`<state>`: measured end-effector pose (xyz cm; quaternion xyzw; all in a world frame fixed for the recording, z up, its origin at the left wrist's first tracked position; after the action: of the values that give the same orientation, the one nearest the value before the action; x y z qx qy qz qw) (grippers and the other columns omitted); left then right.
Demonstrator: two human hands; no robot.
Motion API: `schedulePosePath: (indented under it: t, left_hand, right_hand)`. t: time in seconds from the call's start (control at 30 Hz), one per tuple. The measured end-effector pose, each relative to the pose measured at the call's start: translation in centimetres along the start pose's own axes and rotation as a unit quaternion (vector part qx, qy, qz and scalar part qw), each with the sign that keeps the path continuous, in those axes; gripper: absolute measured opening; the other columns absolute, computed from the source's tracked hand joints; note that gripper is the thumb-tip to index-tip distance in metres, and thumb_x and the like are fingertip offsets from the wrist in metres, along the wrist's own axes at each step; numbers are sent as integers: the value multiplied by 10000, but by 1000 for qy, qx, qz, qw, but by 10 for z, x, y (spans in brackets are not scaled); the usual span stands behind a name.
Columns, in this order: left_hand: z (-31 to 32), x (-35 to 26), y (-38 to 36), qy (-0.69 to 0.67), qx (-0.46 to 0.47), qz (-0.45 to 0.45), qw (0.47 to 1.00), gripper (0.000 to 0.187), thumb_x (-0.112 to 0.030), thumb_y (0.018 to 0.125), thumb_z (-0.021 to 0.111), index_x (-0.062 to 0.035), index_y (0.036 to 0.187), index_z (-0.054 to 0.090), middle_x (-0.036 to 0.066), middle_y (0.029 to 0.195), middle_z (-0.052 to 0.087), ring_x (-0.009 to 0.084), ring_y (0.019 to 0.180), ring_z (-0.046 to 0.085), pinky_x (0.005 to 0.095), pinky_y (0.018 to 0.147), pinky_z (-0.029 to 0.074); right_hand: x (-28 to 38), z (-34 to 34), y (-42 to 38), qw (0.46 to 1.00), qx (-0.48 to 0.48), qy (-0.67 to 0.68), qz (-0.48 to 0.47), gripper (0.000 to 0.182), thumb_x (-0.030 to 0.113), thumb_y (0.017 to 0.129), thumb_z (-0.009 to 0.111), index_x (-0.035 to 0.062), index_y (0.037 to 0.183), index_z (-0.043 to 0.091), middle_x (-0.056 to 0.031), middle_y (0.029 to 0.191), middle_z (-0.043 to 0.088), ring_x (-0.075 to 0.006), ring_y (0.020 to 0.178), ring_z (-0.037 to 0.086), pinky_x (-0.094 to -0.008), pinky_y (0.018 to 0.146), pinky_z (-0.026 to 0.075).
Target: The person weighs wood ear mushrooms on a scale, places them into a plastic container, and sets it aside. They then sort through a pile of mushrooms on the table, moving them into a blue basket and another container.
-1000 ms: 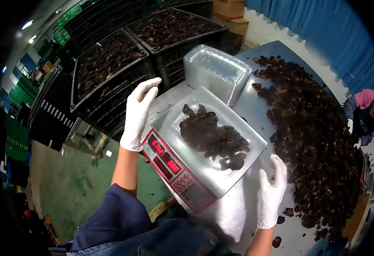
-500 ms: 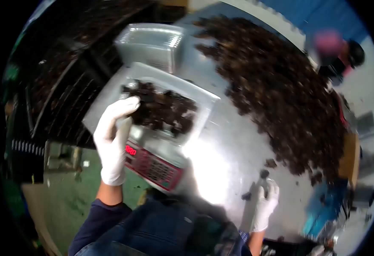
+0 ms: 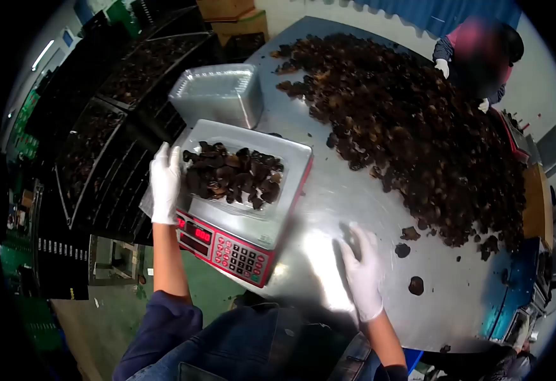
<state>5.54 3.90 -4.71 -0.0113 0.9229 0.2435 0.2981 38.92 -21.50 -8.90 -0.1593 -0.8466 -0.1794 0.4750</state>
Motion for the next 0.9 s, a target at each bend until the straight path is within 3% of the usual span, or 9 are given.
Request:
schedulePosePath:
  t: [0.17, 0.33, 0.43, 0.57, 0.67, 0.73, 0.8, 0.83, 0.9]
  left_hand:
    - [30, 9, -8, -118, 46, 14, 992, 423, -311, 987, 546, 30, 1225, 627, 242, 1150, 647, 386, 1115, 586, 419, 990, 441]
    - [34, -50, -43, -141, 105, 39, 984, 452, -310, 972, 570, 55, 1236, 608, 236, 1103, 633, 389, 1088, 564, 428, 969, 435]
    - [44, -88, -72, -158, 182, 74, 968, 509, -301, 961, 588, 75, 1302, 545, 219, 1105, 599, 360, 1109, 530, 424, 977, 417]
    - [54, -152, -123, -244, 284, 150, 915, 544, -241, 930, 647, 75, 1345, 494, 176, 1083, 580, 320, 1067, 525, 408, 965, 417]
    - [55, -206, -166, -327, 442, 152, 821, 569, -206, 923, 662, 46, 1391, 458, 163, 1192, 560, 290, 1090, 525, 391, 992, 413]
    - [52, -228, -174, -310, 453, 218, 807, 578, -211, 917, 661, 11, 1410, 457, 176, 1341, 516, 314, 1254, 476, 390, 1092, 357]
    - [63, -234, -164, -293, 434, 257, 812, 566, -227, 905, 659, -13, 1398, 483, 189, 1419, 479, 328, 1342, 429, 403, 1141, 319]
    - [72, -230, -150, -288, 395, 272, 829, 548, -224, 895, 663, -24, 1380, 507, 192, 1419, 479, 326, 1330, 442, 406, 1130, 334]
    - [89, -221, -106, -265, 345, 220, 873, 503, -158, 896, 658, -26, 1363, 527, 192, 1431, 477, 318, 1336, 443, 390, 1130, 339]
  right_hand:
    - [35, 72, 78, 971, 84, 189, 118, 474, 226, 1008, 539, -48, 1388, 468, -130, 1367, 523, -171, 1214, 516, -320, 939, 471]
    - [19, 75, 87, 809, 128, 516, 249, 391, 357, 1038, 488, 6, 1184, 581, -90, 1105, 672, -217, 894, 681, -341, 755, 555]
    - [6, 29, 62, 774, -9, 563, 290, 362, 344, 1043, 477, 19, 1147, 598, -99, 1081, 679, -229, 885, 682, -347, 664, 573]
    - [-81, -49, 7, 710, -29, 672, 206, 379, 326, 1044, 475, 0, 1202, 587, -148, 1149, 667, -247, 1009, 664, -419, 840, 588]
    - [-69, -123, -50, 751, -184, 594, 223, 400, 321, 1044, 475, -14, 1239, 575, -147, 1193, 651, -254, 1041, 655, -403, 867, 574]
    - [-92, -173, -94, 758, -232, 566, 226, 383, 327, 1040, 485, -2, 1203, 590, -135, 1122, 666, -238, 969, 662, -392, 812, 575]
    - [-84, -218, -137, 866, -282, 359, 205, 341, 351, 1027, 510, 38, 1097, 626, -85, 940, 670, -189, 768, 625, -361, 663, 530]
    - [-106, -239, -153, 766, -377, 468, 228, 338, 350, 1025, 513, 41, 1086, 637, -74, 941, 678, -187, 771, 633, -355, 677, 538]
    - [-146, -286, -198, 749, -408, 488, 188, 304, 301, 1022, 532, 28, 1101, 640, -67, 1000, 697, -196, 836, 663, -349, 727, 562]
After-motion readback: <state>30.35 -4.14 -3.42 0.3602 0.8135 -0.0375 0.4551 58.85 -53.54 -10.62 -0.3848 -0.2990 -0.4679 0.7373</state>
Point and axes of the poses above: each hand's wrist, its own y-axis towards the middle knuckle, its own z-axis out of the palm, x = y × z, the point moved 2 cm from there along y, towards the middle knuckle
